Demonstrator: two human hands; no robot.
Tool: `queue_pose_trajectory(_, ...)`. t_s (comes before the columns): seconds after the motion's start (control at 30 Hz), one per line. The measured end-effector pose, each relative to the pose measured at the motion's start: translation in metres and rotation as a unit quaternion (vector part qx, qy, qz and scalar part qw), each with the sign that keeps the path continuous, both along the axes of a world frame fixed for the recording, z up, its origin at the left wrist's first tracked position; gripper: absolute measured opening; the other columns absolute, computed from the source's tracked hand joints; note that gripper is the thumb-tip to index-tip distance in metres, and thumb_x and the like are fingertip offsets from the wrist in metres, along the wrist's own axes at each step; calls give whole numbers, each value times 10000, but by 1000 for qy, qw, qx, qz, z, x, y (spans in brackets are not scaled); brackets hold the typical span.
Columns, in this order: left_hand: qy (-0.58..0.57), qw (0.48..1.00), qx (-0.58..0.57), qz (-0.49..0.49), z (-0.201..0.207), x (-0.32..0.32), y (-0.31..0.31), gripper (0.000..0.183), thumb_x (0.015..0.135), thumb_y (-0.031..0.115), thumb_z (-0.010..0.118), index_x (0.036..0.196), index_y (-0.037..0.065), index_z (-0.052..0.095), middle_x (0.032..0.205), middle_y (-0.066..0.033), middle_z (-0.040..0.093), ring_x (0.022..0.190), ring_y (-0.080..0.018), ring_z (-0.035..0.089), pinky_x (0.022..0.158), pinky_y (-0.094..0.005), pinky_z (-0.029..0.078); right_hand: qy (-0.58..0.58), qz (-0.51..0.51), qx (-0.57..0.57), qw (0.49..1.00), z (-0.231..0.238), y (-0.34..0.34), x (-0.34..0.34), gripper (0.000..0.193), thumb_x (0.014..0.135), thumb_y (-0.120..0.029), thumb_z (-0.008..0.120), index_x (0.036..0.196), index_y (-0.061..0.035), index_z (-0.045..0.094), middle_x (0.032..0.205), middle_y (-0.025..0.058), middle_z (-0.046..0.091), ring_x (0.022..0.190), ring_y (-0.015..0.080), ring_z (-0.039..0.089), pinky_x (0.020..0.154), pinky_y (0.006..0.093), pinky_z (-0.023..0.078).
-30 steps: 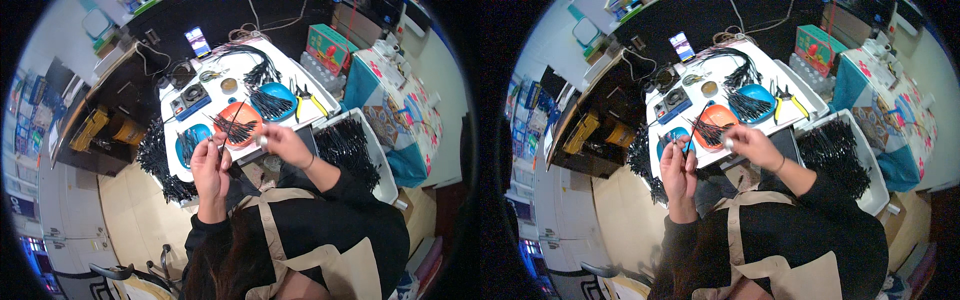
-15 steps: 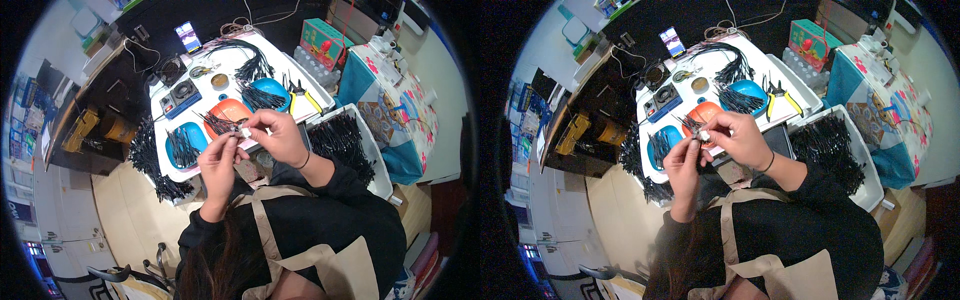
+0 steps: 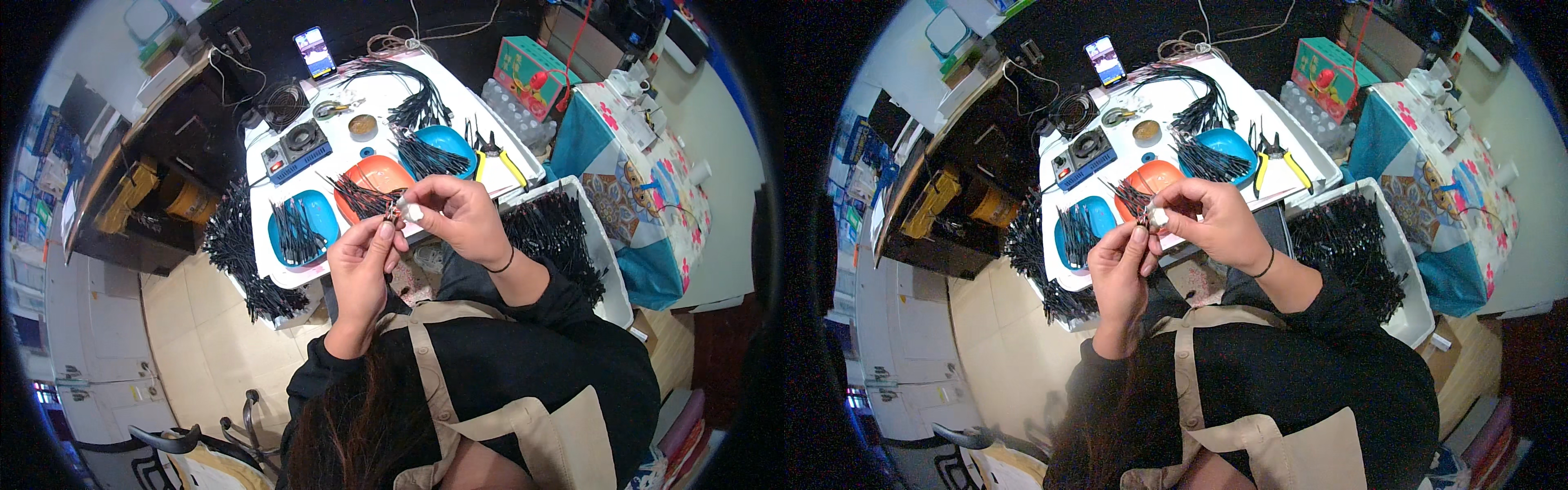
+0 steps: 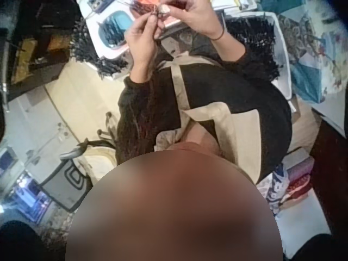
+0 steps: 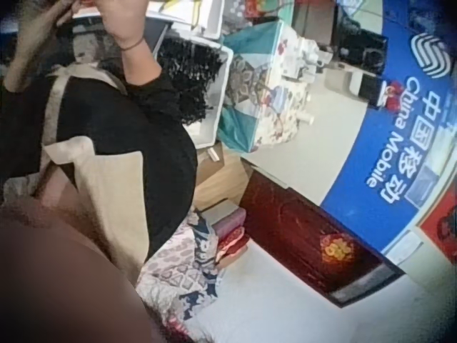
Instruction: The person repeatedly picks black cable-like components from bowls, applies a small amount of paste from a container, and secures a white connector onto each component. The finished units are placed into a white bin on the right. The process is repeated continuously throughout the clip.
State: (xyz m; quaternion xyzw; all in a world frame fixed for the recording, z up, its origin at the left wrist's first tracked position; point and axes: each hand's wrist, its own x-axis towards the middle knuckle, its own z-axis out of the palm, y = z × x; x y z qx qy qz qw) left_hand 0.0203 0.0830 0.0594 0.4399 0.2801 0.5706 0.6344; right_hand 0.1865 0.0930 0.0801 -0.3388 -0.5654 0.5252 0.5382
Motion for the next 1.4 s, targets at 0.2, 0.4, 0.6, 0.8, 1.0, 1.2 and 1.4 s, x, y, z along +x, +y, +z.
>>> queue_pose_trajectory(0.2, -5, 1000, -19, -7, 1, 0, -4, 177, 945, 79, 568, 1016, -69, 632, 749, -77, 623, 532, -47, 421, 481, -174, 307, -22, 8, 11, 1000, -7, -1, -4, 128, 906, -50, 616, 1007, 23, 588, 919, 47, 631, 846, 88, 604, 758, 229, 495)
queue_pose_trajectory(0.4, -24, 998, -29, -56, 0, -8, -3, 180, 944, 74, 563, 1012, -78, 631, 745, -80, 624, 532, -48, 411, 482, -171, 298, 153, 83, -87, 981, -20, -2, -14, 128, 925, -97, 595, 994, 8, 571, 872, 38, 620, 750, 60, 587, 654, 203, 478)
queue_pose_trajectory(0.6, -37, 996, -49, -69, -1, -9, -5, 171, 937, 68, 569, 993, -81, 632, 745, -85, 627, 537, -46, 411, 492, -170, 303, 214, 121, -156, 957, -20, -5, -11, 122, 938, -100, 572, 1008, -1, 562, 893, 31, 611, 789, 74, 602, 706, 212, 492)
queue_pose_trajectory(0.8, -27, 996, -41, -76, 0, -11, -6, 161, 928, 61, 580, 983, -79, 638, 744, -77, 625, 540, -46, 420, 494, -172, 311, 155, 72, -115, 978, -16, -6, -15, 152, 930, -88, 558, 1061, -13, 543, 888, 30, 595, 799, 96, 608, 703, 212, 493)
queue_pose_trajectory(1.0, -23, 992, -70, -98, 0, -11, -10, 153, 922, 55, 587, 982, -70, 653, 736, -64, 618, 548, -42, 433, 494, -169, 311, 266, 231, -243, 904, -17, 1, -4, 209, 940, -160, 550, 1113, -46, 523, 930, 21, 572, 796, 91, 594, 589, 172, 414)
queue_pose_trajectory(1.2, -35, 992, -60, -109, -2, -11, -9, 153, 919, 52, 593, 990, -68, 656, 737, -65, 621, 549, -41, 439, 491, -164, 311, 259, 220, -245, 908, -22, -1, -6, 241, 956, -217, 561, 1124, -49, 518, 893, -2, 561, 734, 64, 536, 568, 169, 386)
queue_pose_trajectory(1.4, -44, 991, -67, -107, -3, -13, -5, 152, 921, 57, 592, 980, -69, 654, 731, -68, 620, 541, -41, 435, 484, -165, 307, 207, 183, -230, 933, -22, 0, -10, 227, 957, -183, 551, 1149, -68, 513, 935, -16, 550, 739, 43, 530, 581, 160, 383)
